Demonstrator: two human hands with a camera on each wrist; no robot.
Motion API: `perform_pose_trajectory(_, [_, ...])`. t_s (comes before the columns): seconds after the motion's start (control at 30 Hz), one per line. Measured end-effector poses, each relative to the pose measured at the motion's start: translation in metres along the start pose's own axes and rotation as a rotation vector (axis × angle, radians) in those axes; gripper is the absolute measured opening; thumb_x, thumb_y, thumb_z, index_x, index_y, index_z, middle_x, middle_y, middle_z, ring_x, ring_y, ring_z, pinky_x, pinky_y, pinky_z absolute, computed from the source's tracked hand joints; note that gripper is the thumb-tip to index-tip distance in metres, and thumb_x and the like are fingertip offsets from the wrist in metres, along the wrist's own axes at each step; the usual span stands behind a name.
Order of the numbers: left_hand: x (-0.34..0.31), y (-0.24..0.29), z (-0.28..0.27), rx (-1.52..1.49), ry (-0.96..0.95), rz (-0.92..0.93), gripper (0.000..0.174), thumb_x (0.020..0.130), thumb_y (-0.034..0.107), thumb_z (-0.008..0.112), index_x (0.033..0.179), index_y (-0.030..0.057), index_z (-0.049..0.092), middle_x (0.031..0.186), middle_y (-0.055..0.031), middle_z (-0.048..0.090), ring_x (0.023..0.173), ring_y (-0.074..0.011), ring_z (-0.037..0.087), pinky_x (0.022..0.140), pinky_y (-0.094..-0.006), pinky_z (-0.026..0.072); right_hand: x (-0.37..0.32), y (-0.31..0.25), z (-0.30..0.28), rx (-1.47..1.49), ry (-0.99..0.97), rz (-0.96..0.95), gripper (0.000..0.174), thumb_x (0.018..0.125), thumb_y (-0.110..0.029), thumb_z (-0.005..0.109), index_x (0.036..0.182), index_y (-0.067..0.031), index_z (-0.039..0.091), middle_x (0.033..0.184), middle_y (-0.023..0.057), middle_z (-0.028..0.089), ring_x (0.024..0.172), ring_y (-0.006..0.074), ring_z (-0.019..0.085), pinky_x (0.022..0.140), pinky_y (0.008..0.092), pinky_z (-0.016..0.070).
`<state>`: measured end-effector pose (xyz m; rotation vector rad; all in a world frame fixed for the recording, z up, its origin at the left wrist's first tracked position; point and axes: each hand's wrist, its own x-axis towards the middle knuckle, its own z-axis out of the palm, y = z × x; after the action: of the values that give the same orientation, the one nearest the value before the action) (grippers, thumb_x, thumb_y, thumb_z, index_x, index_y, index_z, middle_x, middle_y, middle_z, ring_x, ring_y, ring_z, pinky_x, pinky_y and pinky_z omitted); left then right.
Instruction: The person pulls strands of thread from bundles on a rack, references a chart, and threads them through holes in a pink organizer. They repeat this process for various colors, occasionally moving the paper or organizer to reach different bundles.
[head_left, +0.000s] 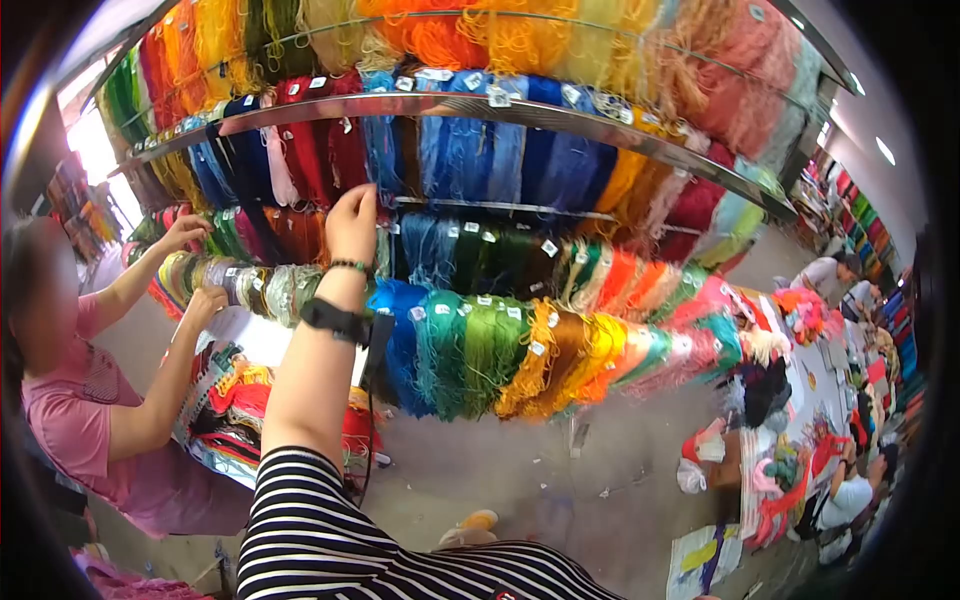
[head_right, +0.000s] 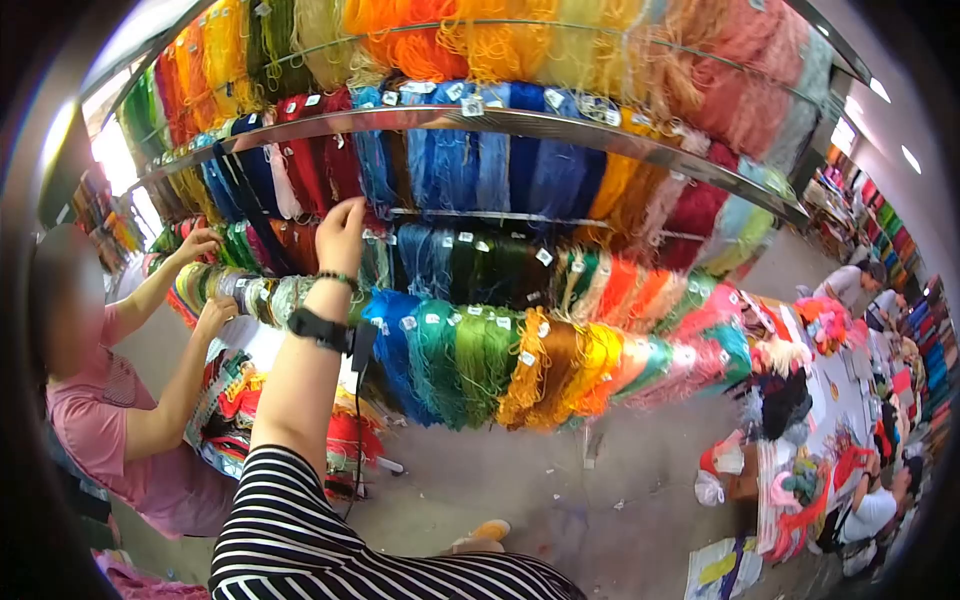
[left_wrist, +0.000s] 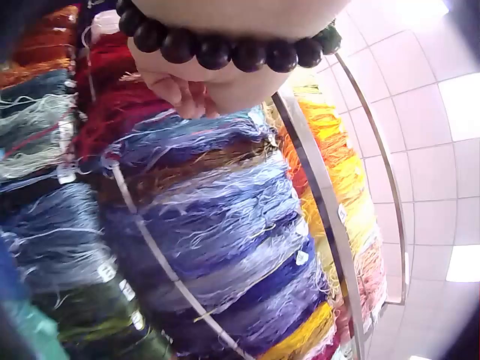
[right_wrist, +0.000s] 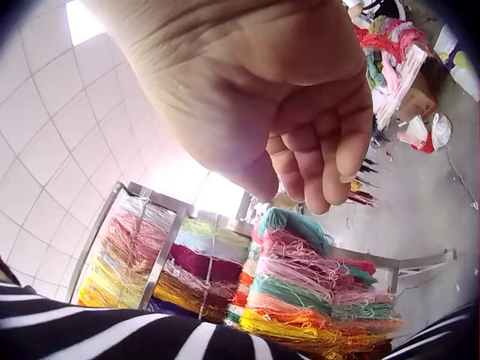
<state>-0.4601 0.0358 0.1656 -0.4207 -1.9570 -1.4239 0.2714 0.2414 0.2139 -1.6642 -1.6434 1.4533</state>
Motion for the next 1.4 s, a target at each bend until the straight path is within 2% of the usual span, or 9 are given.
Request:
perform_pose_trajectory(0.13, [0.079, 0.015, 0.033, 0.115, 0.064, 0.183, 0.026, 0.088, 0.022, 0.055, 0.103, 0.0078, 0.07, 0.095, -0.0202, 0.067, 0.094, -0.0352, 0.063, 0.082, -0.0419, 0.0495, 0.03, -0.015, 0.023, -0.013, -0.058, 0.018, 0.018, 0.096, -0.021, 0.059, 0.103, -0.0047, 0.064, 0.082, 0.0015, 0.064, 0.07, 0.0075, 0.055, 0.062, 0.0199, 0.0411])
perform_pose_trajectory(0.17, [0.093, 0.03, 0.032, 0.234, -0.023, 0.017, 0.026, 0.088, 0.024, 0.055, 0.102, 0.0077, 0.07, 0.096, -0.0216, 0.066, 0.095, -0.0369, 0.063, 0.082, -0.0446, 0.0495, 0.035, -0.018, 0.026, -0.04, -0.061, 0.021, 0.018, 0.096, -0.02, 0.059, 0.103, -0.0044, 0.064, 0.083, 0.0016, 0.064, 0.07, 0.0076, 0.055, 0.062, 0.0203, 0.0413])
perform_pose_trajectory(0.23, [0.118, 0.012, 0.051, 0.304, 0.151, 0.045, 0.027, 0.085, 0.027, 0.059, 0.1, 0.0071, 0.069, 0.097, -0.0228, 0.066, 0.091, -0.0394, 0.064, 0.08, -0.0465, 0.0504, 0.04, -0.023, 0.031, -0.071, -0.069, 0.015, 0.018, 0.096, -0.02, 0.058, 0.103, -0.004, 0.064, 0.083, 0.0017, 0.064, 0.07, 0.0078, 0.055, 0.062, 0.021, 0.0418])
perform_pose_trajectory(0.33, [0.128, 0.019, 0.052, 0.381, 0.157, -0.162, 0.029, 0.083, 0.03, 0.063, 0.099, 0.0063, 0.068, 0.097, -0.0231, 0.066, 0.088, -0.0404, 0.064, 0.078, -0.0477, 0.0511, 0.043, -0.031, 0.04, -0.088, -0.082, -0.003, 0.018, 0.096, -0.02, 0.058, 0.102, -0.0037, 0.064, 0.084, 0.0018, 0.065, 0.07, 0.0079, 0.055, 0.063, 0.0215, 0.0421])
perform_pose_trajectory(0.43, [0.133, 0.016, 0.054, 0.467, 0.144, -0.16, 0.031, 0.081, 0.032, 0.065, 0.097, 0.0063, 0.069, 0.097, -0.0228, 0.066, 0.089, -0.0402, 0.064, 0.078, -0.0479, 0.051, 0.041, -0.034, 0.041, -0.109, -0.078, 0.004, 0.018, 0.096, -0.02, 0.057, 0.101, -0.004, 0.064, 0.083, 0.0012, 0.065, 0.07, 0.0078, 0.055, 0.063, 0.0215, 0.042])
perform_pose_trajectory(0.57, [0.125, 0.016, 0.046, 0.354, 0.194, -0.053, 0.03, 0.081, 0.034, 0.066, 0.091, 0.0061, 0.071, 0.093, -0.0206, 0.068, 0.088, -0.0387, 0.065, 0.08, -0.0464, 0.0506, 0.043, -0.032, 0.039, -0.13, -0.084, 0.014, 0.018, 0.096, -0.02, 0.057, 0.1, -0.0043, 0.064, 0.082, 0.0006, 0.064, 0.069, 0.0075, 0.053, 0.063, 0.0215, 0.041])
perform_pose_trajectory(0.87, [0.087, 0.013, 0.032, -0.042, 0.213, -0.025, 0.017, 0.084, 0.018, 0.068, 0.092, 0.0037, 0.073, 0.08, -0.0101, 0.07, 0.071, -0.0166, 0.065, 0.069, -0.0302, 0.0494, 0.039, -0.033, 0.047, -0.083, -0.089, 0.052, 0.018, 0.097, -0.019, 0.055, 0.095, -0.0032, 0.064, 0.078, -0.0001, 0.062, 0.067, 0.0066, 0.05, 0.062, 0.021, 0.0395])
perform_pose_trajectory(1.1, [0.071, 0.005, 0.034, -0.027, 0.168, 0.082, 0.015, 0.086, 0.016, 0.067, 0.088, 0.0016, 0.071, 0.081, -0.0078, 0.069, 0.07, -0.0142, 0.064, 0.066, -0.0293, 0.0491, 0.047, -0.015, 0.037, -0.026, -0.12, 0.07, 0.018, 0.097, -0.018, 0.055, 0.092, -0.0024, 0.063, 0.077, 0.0012, 0.062, 0.067, 0.0073, 0.053, 0.062, 0.0215, 0.0411])
perform_pose_trajectory(1.4, [0.044, 0.002, 0.044, -0.433, 0.105, -0.233, 0.017, 0.095, 0.013, 0.056, 0.103, -0.001, 0.062, 0.076, -0.0039, 0.064, 0.062, -0.0093, 0.06, 0.057, -0.0227, 0.0504, 0.045, -0.006, 0.038, -0.006, -0.116, 0.056, 0.017, 0.096, -0.019, 0.057, 0.094, -0.0028, 0.063, 0.079, 0.0033, 0.063, 0.067, 0.0095, 0.054, 0.062, 0.0227, 0.0424])
